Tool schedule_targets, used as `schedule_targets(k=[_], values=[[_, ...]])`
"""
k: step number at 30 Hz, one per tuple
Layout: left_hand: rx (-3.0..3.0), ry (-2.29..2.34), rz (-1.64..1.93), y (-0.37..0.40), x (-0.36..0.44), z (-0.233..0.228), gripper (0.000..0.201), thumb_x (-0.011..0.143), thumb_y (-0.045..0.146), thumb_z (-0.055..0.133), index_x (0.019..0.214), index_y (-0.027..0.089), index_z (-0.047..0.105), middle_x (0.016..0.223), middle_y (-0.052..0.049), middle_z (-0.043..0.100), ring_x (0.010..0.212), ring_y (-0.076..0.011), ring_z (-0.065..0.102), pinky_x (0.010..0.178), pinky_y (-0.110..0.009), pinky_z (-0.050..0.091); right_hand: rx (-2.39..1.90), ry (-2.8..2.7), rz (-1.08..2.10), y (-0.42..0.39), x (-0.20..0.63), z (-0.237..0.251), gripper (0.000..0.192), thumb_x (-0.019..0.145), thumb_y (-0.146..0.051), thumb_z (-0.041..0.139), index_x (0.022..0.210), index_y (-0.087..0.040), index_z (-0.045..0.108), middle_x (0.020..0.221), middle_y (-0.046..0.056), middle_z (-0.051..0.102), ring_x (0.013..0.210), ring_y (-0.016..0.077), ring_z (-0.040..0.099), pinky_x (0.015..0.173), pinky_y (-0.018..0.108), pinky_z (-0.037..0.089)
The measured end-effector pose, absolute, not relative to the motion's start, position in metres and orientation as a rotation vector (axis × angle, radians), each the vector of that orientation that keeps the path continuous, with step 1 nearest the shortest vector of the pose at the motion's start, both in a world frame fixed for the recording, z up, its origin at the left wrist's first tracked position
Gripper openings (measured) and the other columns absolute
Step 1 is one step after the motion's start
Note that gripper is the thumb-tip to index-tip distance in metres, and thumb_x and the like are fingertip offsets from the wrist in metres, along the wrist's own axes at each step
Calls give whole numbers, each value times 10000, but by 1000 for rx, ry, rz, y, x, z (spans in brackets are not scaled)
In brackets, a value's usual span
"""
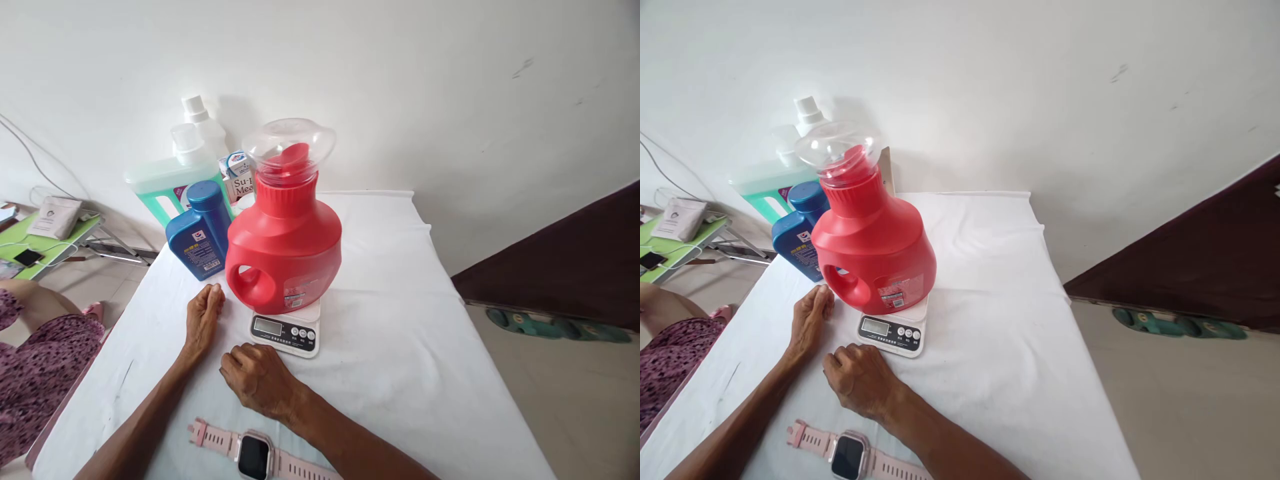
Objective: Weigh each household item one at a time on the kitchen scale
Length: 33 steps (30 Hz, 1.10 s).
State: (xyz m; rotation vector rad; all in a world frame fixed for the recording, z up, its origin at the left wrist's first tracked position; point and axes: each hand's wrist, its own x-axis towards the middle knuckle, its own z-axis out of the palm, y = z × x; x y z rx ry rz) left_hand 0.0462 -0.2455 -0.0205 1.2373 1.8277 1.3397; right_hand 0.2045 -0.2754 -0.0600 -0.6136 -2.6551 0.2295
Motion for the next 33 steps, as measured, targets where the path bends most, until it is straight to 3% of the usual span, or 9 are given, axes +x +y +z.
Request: schedule_targets(k=[8, 20, 25, 29, 31, 33], values=[[1184, 1806, 1337, -240, 46, -17, 510, 888, 626, 637, 634, 204, 509, 595, 29, 445, 586, -126, 381, 563, -266, 312, -615, -2624, 225, -276, 205, -65, 187, 996, -120, 566, 832, -207, 550, 734, 12, 630, 622, 159, 569, 520, 313, 271], [1189, 1792, 1373, -239, 44, -24, 507, 932, 630, 613, 669, 207, 518, 605, 33, 458, 581, -129, 398, 569, -270, 340, -611, -2597, 231, -277, 207, -66, 192, 1012, -133, 564, 834, -205, 567, 736, 6, 625, 635, 155, 560, 541, 314, 296], [1326, 1705, 1594, -239, 57, 1, 441, 955, 650, 588, 980, 214, 647, 909, -35, 650, 821, -191, 598, 792, -315, 495, -595, -2615, 216, -276, 207, -66, 214, 1026, -133, 547, 824, -201, 575, 723, 10, 637, 630, 159, 582, 542, 314, 303], [1498, 1471, 1705, -234, 85, 40, 567, 860, 680, 715, 1179, 217, 636, 1156, -97, 674, 1033, -240, 642, 953, -359, 512, -604, -2630, 201, -276, 209, -69, 149, 1033, -168, 573, 891, -197, 606, 797, 27, 686, 703, 177, 637, 579, 317, 352], [1500, 1424, 1692, -230, 98, 55, 578, 824, 654, 774, 1176, 215, 642, 1086, -74, 678, 962, -224, 633, 888, -333, 520, -615, -2626, 190, -276, 208, -71, 113, 1026, -178, 588, 917, -199, 609, 821, 28, 695, 725, 184, 647, 593, 319, 366], [1425, 1431, 1671, -224, 107, 66, 487, 803, 621, 814, 999, 203, 660, 865, -15, 626, 785, -173, 566, 739, -283, 486, -609, -2611, 164, -276, 208, -73, 119, 1027, -182, 583, 911, -202, 604, 799, 21, 684, 711, 187, 645, 587, 323, 363]])
